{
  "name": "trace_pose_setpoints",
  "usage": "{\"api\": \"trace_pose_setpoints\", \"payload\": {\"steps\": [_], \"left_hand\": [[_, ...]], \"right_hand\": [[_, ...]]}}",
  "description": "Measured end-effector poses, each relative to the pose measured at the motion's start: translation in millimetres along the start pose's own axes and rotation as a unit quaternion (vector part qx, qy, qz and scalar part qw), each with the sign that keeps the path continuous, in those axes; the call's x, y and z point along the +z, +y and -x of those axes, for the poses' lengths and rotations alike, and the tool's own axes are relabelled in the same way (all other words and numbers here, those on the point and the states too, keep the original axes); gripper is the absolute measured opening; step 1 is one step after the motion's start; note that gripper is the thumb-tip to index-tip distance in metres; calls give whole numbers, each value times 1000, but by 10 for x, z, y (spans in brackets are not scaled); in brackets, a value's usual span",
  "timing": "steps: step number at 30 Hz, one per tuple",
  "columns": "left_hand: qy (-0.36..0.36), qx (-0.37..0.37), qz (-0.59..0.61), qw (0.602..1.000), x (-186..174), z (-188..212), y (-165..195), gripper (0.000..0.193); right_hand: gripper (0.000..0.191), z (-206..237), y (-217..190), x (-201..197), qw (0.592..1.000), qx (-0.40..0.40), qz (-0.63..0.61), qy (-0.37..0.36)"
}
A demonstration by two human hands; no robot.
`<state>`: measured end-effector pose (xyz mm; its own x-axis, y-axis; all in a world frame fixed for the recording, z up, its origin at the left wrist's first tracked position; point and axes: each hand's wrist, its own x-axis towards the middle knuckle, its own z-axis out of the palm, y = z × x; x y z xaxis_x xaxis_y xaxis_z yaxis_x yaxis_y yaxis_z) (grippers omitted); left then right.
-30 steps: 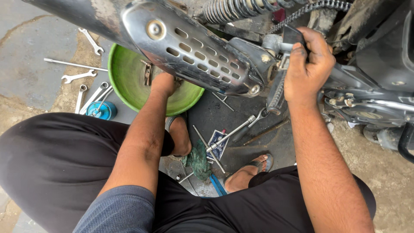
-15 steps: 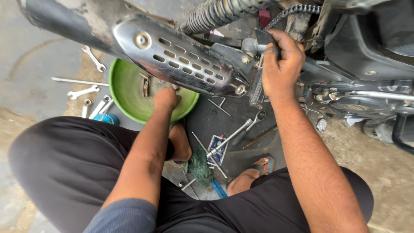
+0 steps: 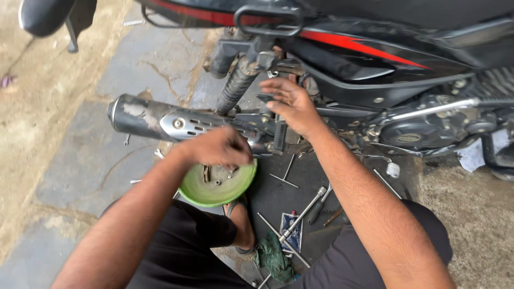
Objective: The person sits on the ground and uses a T-handle wrench and socket to loosen and tighten bolts on the motorcycle frame near the exhaust and rear suspension. They repeatedly remove and reinsert bolts, place them in a green basin, and adjust the exhaust bracket.
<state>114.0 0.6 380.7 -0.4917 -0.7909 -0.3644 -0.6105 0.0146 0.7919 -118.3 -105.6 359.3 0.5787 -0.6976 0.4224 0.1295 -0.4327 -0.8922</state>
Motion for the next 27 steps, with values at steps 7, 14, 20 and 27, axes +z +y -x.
{"api": "trace_pose_setpoints", "payload": {"steps": [7,14,20,27], "left_hand": [[121,-35,165,978,-497,-379,492,32],[161,-33,103,981,-405,-854,-74,28],[322,-8,-270,907,-212,-1136,-308,32],[404,-78,-229,882,-87,-1289,-231,41]], "right_hand": [[47,174,-630,-121,959,-71,266,-72],[17,37,-63,-317,961,-66,264,41],[22,-292,583,-345,902,216,371,49],[29,-785,1188,-449,918,297,258,-48]]}}
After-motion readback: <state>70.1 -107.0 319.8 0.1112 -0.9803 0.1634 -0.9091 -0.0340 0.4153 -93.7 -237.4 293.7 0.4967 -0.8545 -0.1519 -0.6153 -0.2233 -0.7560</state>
